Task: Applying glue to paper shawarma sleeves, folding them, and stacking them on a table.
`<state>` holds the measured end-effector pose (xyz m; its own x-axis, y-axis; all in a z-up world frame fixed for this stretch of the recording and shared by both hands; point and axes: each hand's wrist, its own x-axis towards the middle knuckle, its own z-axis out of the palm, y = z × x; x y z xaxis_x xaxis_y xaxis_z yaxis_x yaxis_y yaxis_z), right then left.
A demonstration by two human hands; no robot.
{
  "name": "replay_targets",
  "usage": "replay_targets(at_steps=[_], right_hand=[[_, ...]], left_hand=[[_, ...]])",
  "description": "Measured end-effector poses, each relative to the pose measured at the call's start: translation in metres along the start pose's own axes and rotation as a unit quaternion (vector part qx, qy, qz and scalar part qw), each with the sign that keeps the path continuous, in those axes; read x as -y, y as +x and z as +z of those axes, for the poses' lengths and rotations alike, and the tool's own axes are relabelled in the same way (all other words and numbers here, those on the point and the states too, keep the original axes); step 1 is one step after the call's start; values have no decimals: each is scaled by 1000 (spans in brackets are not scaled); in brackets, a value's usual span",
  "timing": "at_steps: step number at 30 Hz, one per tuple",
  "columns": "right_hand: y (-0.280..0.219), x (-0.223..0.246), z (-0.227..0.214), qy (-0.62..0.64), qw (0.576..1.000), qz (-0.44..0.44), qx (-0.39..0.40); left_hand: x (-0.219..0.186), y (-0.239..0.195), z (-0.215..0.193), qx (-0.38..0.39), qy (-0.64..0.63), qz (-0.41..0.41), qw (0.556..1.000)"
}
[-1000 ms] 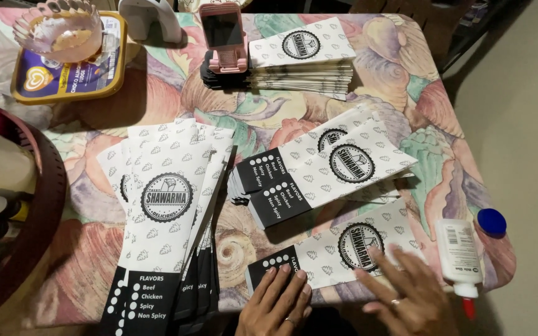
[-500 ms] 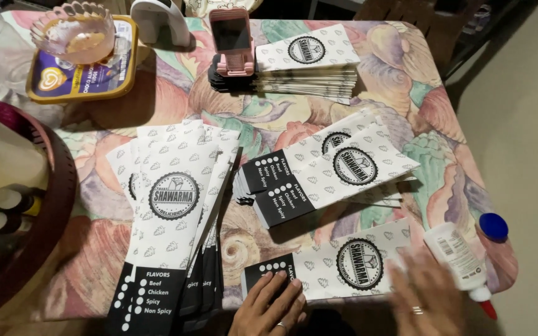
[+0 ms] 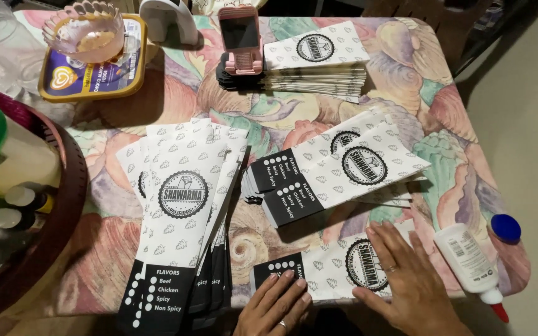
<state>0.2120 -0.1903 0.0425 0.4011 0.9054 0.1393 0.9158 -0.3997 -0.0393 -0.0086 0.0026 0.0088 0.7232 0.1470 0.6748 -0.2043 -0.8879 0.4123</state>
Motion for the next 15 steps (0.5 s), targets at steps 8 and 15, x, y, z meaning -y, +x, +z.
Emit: replay_targets(at_steps=[8,15], right_hand=[[0,-7,11,-84,993,-48,-72],[1,-7,6,-57,997,-32,-50]], left_hand=[[-30,48,48,-127,-2,-21,992],[-27,17,39,99,301,-166,934]])
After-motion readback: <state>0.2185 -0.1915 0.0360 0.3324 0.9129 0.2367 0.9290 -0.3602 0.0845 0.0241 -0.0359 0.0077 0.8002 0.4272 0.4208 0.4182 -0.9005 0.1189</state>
